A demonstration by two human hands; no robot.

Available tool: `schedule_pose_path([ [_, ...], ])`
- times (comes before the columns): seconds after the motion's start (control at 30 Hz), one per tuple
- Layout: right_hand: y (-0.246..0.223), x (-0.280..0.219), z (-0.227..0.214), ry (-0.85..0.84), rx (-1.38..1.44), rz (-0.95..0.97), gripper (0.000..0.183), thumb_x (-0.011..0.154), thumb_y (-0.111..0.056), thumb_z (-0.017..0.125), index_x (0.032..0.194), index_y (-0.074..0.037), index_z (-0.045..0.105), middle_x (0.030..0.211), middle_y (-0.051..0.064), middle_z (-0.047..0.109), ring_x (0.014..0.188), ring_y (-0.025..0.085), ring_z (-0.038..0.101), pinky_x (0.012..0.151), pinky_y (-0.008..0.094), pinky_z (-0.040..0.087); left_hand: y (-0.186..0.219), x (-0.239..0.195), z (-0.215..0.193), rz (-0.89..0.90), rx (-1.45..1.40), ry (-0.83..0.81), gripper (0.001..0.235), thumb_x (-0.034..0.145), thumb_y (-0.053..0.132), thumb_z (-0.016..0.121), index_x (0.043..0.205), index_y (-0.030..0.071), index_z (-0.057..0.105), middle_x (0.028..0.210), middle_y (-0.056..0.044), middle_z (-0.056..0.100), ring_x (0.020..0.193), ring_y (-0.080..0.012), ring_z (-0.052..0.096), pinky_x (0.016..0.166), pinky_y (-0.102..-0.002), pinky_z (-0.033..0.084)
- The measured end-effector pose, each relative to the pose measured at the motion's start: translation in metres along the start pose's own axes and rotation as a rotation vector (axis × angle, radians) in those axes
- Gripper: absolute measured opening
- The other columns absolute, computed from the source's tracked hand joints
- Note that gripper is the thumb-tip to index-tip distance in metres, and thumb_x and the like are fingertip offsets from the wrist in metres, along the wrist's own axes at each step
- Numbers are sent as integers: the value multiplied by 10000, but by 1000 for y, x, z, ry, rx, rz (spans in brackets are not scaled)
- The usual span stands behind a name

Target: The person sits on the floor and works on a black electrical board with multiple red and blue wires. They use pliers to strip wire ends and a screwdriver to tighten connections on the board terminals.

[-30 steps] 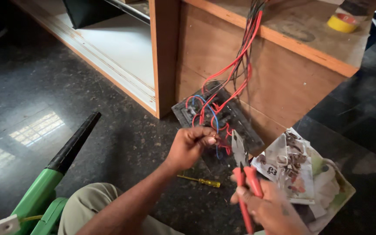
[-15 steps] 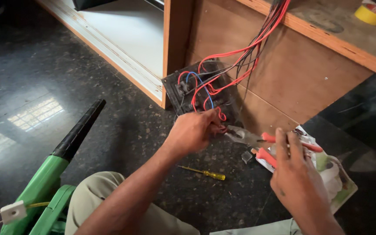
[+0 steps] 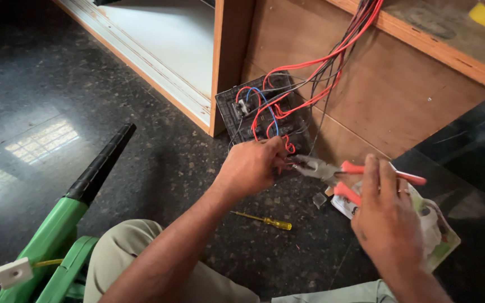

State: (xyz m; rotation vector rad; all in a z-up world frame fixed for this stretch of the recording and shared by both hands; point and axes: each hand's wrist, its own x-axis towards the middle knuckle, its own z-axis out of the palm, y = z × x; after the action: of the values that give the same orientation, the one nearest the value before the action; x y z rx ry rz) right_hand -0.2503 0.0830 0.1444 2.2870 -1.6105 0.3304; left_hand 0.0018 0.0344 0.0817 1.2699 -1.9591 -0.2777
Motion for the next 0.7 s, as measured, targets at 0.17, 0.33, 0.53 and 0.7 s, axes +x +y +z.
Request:
schedule_pose_path([
  [0.17,7,8,-4,12,-97,-55,815,708,-80,675,1468,20,398,1392,195,495,1224,412,553,1013,453,474,4,2,-1,-28,24,-61,281,736,85,732,990,120,617,836,-55,747,857,-325,715,684,-472,534],
  [0.33,10,11,3,26,-255,-76,697,810,-125,663,1465,8,467,1348,173,557,1128,364,588,998,425,498,7,1,-3,40,-13,-35,290,732,105,746,985,109,605,890,-69,742,886,-326,713,709,-471,537],
  [0.53,9,11,8,96,-229,-99,663,839,-177,656,1447,42,506,1306,190,569,1092,379,592,952,443,518,5,2,-1,39,13,-46,307,731,102,741,1003,110,599,902,-63,740,885,-335,707,701,-484,534],
  [0.7,9,14,7,111,-290,-118,640,878,-192,665,1463,9,502,1267,170,578,1082,372,599,939,444,531,5,3,-3,24,43,-85,321,701,90,744,990,120,605,896,-57,739,888,-337,706,697,-488,533],
])
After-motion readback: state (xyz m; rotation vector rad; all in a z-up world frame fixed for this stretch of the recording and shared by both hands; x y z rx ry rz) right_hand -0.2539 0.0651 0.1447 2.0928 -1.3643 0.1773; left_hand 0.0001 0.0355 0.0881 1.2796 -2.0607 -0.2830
